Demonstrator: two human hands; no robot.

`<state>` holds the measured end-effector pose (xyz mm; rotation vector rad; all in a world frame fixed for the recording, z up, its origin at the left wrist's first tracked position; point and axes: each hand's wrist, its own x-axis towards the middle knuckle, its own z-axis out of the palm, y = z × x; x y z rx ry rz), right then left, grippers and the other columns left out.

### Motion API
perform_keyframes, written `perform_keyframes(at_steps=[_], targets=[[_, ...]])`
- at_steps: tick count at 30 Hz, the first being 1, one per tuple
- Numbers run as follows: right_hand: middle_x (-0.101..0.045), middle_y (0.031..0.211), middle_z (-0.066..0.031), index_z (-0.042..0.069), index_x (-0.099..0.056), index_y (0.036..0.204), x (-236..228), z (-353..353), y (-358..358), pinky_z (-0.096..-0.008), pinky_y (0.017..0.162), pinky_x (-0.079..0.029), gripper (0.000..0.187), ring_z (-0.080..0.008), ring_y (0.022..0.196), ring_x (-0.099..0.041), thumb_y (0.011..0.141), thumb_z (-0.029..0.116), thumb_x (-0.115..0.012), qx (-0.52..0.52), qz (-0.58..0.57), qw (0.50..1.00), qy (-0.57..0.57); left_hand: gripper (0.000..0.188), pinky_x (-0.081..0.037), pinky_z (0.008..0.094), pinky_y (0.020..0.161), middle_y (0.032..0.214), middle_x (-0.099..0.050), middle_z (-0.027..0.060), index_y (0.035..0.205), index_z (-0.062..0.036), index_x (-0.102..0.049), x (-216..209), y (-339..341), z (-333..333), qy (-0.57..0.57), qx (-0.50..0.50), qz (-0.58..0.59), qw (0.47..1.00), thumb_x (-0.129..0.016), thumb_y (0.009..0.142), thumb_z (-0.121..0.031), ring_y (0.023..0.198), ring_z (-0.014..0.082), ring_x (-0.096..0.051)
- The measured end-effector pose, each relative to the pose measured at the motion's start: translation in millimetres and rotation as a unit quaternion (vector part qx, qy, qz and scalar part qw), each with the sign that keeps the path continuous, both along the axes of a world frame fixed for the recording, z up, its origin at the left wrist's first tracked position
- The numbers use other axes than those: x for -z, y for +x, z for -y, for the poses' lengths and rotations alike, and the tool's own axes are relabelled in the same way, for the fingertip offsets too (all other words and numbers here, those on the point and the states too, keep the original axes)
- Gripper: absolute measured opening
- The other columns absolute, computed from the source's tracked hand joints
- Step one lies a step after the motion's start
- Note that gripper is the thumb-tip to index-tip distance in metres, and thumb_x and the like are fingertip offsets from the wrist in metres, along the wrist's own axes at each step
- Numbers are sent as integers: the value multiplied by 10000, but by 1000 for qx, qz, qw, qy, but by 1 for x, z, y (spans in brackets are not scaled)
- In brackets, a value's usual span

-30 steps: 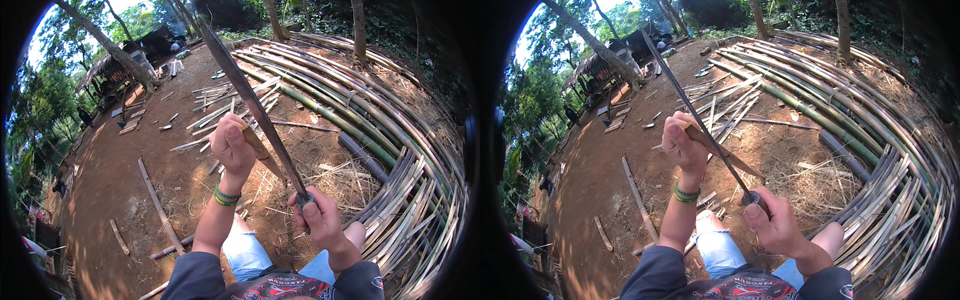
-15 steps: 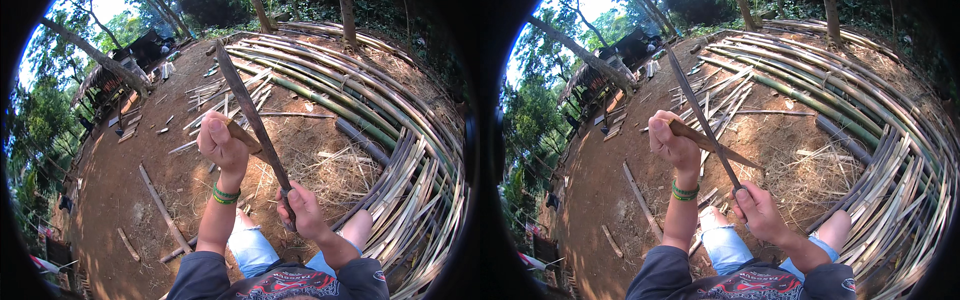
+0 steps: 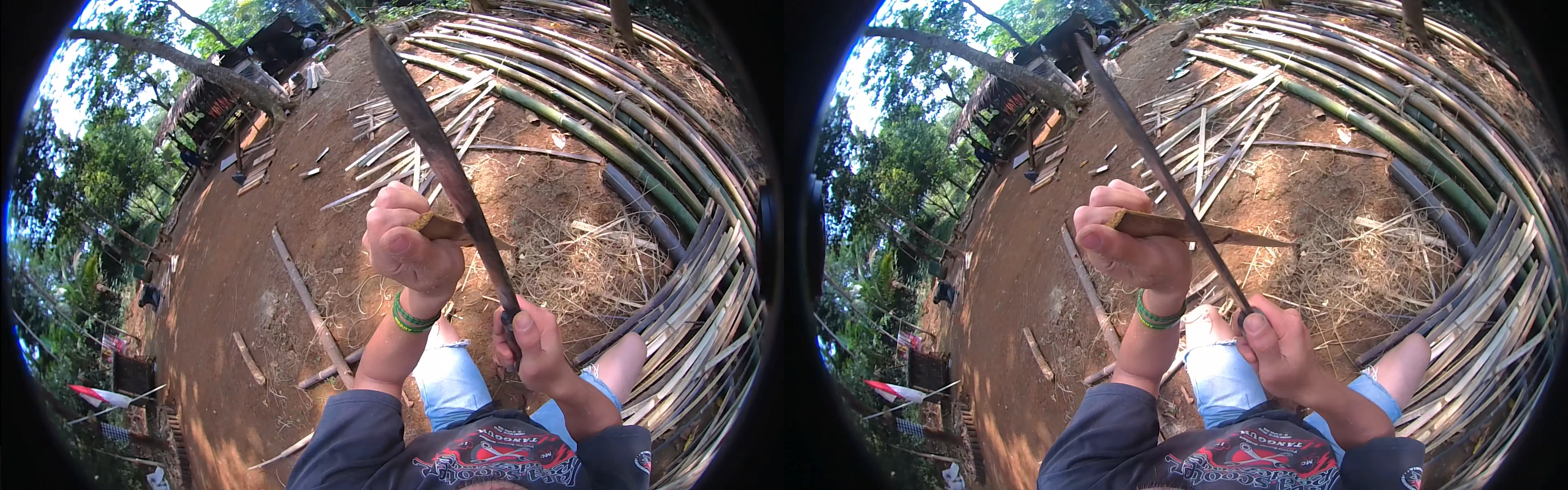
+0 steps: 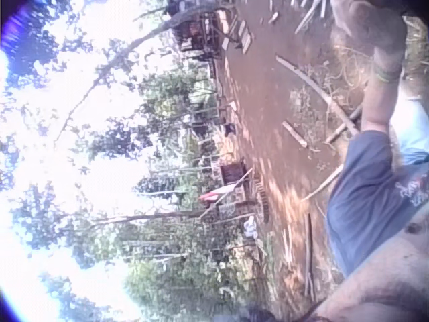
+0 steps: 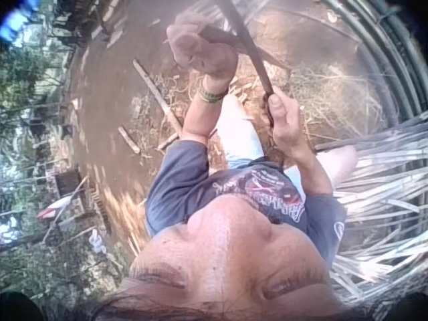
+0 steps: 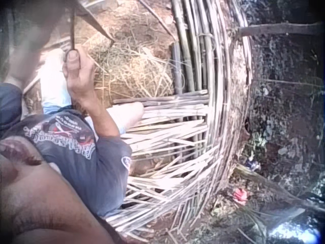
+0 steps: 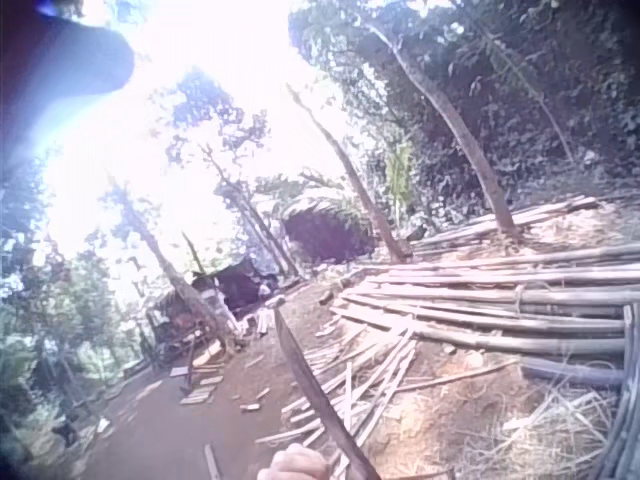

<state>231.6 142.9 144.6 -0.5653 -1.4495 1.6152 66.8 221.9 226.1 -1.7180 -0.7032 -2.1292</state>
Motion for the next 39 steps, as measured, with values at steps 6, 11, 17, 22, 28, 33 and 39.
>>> perform_keyframes(at_steps=[6,11,17,22,28,33,39], targets=[[-473,542,2,28,-514,830,-1,10,-5,-245,452,-342,539,-72,485,-453,1002,529,-419,35,12,999,25,472,-294,281,514,630,-428,37,781,-96,-384,7,-7,4,3,12,-6,1000,-280,1061,-462,528,117,-346],[-454,551,13,37,-504,846,42,0,-16,-234,446,-329,489,-56,484,-428,1016,487,-415,45,27,993,-105,477,-299,286,511,632,-421,36,790,-94,-384,4,-11,6,-3,-21,-1,1000,-256,1062,-464,528,116,-345],[-453,554,17,44,-509,857,22,12,-11,-236,436,-324,455,-54,480,-427,1021,457,-414,34,7,999,25,488,-271,266,472,613,-407,30,790,-97,-376,5,-10,6,17,1,-8,1000,-244,1058,-482,498,111,-307],[-463,559,19,51,-493,828,73,2,-17,-241,431,-329,420,-63,469,-440,1034,406,-404,46,31,990,-131,486,-280,265,463,608,-405,26,795,-104,-363,-1,-13,7,17,-30,12,999,-242,1056,-497,496,102,-308],[-492,543,-17,31,-500,802,47,8,-17,-299,453,-364,419,-99,478,-468,1013,393,-468,26,46,998,-15,479,-311,248,498,634,-393,20,793,-123,-320,7,-19,7,2,-55,42,998,-199,1058,-503,510,103,-301],[-482,520,-103,15,-512,788,88,-1,-23,-356,474,-389,419,-201,459,-499,993,380,-487,64,91,993,-30,486,-334,277,489,627,-377,26,767,-111,-329,2,-24,5,16,-100,81,992,-222,1061,-484,515,118,-353],[-492,522,-134,18,-537,814,25,14,-17,-402,487,-403,375,-308,468,-546,976,356,-533,46,80,993,69,497,-315,279,490,625,-359,17,758,-119,-302,6,-22,9,15,-73,110,991,-222,1054,-509,505,119,-332]])
